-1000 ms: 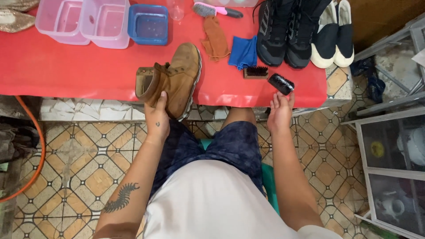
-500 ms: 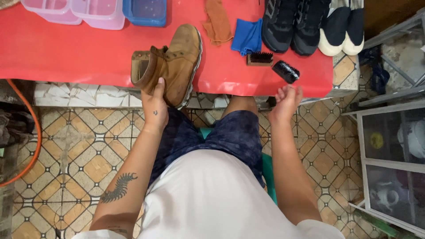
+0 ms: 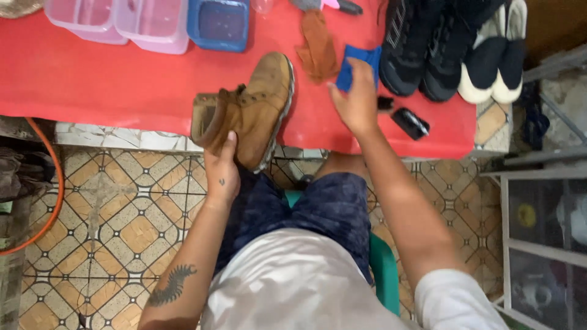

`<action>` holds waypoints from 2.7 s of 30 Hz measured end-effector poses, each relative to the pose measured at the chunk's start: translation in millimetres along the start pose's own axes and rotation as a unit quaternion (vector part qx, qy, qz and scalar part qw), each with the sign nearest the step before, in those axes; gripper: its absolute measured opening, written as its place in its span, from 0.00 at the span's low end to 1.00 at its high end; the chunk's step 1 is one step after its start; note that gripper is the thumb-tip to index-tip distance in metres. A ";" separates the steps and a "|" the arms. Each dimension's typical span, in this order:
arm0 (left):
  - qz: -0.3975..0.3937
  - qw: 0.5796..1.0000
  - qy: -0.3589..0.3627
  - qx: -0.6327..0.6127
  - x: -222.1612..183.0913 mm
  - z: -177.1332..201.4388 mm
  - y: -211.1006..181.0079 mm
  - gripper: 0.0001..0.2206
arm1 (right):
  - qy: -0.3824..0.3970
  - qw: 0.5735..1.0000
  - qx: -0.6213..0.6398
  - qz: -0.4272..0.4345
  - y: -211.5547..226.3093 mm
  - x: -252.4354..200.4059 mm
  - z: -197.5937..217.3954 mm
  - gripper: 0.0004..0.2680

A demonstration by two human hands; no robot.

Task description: Cleaning the upper part of a brown leather boot using a brush and a cloth on a workbench.

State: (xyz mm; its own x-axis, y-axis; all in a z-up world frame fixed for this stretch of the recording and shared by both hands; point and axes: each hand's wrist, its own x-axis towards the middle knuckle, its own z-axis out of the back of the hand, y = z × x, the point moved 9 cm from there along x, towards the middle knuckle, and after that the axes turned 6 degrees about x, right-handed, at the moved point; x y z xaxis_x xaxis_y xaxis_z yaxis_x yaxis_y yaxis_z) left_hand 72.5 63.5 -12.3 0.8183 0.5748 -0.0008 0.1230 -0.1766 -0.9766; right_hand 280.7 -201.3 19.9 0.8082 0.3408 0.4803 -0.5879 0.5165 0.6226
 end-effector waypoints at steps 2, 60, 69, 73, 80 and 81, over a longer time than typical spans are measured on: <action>0.019 0.999 -0.024 -0.014 2.0 8.3 9.1 0.22 | 0.057 0.997 -0.040 -0.018 -15.7 29.5 -32.5 0.23; 0.094 0.989 -0.113 -0.033 23.7 -13.4 15.8 0.22 | 0.088 0.988 0.122 -0.047 89.1 -82.0 -77.9 0.13; 0.109 0.985 -0.131 -0.022 27.3 -25.3 -0.6 0.23 | 0.073 0.994 0.011 0.077 135.9 -89.6 -63.1 0.12; 0.113 0.985 -0.126 -0.015 30.1 -33.4 -9.5 0.22 | 0.079 0.991 0.009 0.111 158.5 -87.7 -47.3 0.11; 0.132 0.980 -0.146 -0.029 37.8 -41.3 -10.7 0.24 | 0.098 0.988 0.088 0.079 170.1 -75.0 -30.4 0.09; 0.129 0.981 -0.140 -0.022 40.4 -38.5 -5.0 0.23 | 0.110 0.981 0.153 0.047 169.5 -71.2 -29.5 0.09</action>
State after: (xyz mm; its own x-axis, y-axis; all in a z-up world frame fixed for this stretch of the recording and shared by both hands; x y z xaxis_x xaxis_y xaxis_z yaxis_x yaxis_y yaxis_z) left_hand 126.6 56.8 0.9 0.6400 0.7022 -0.3120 -0.0390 -0.3759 -0.9258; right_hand 124.6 -114.9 73.0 0.7185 0.5540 0.4206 -0.6163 0.2268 0.7541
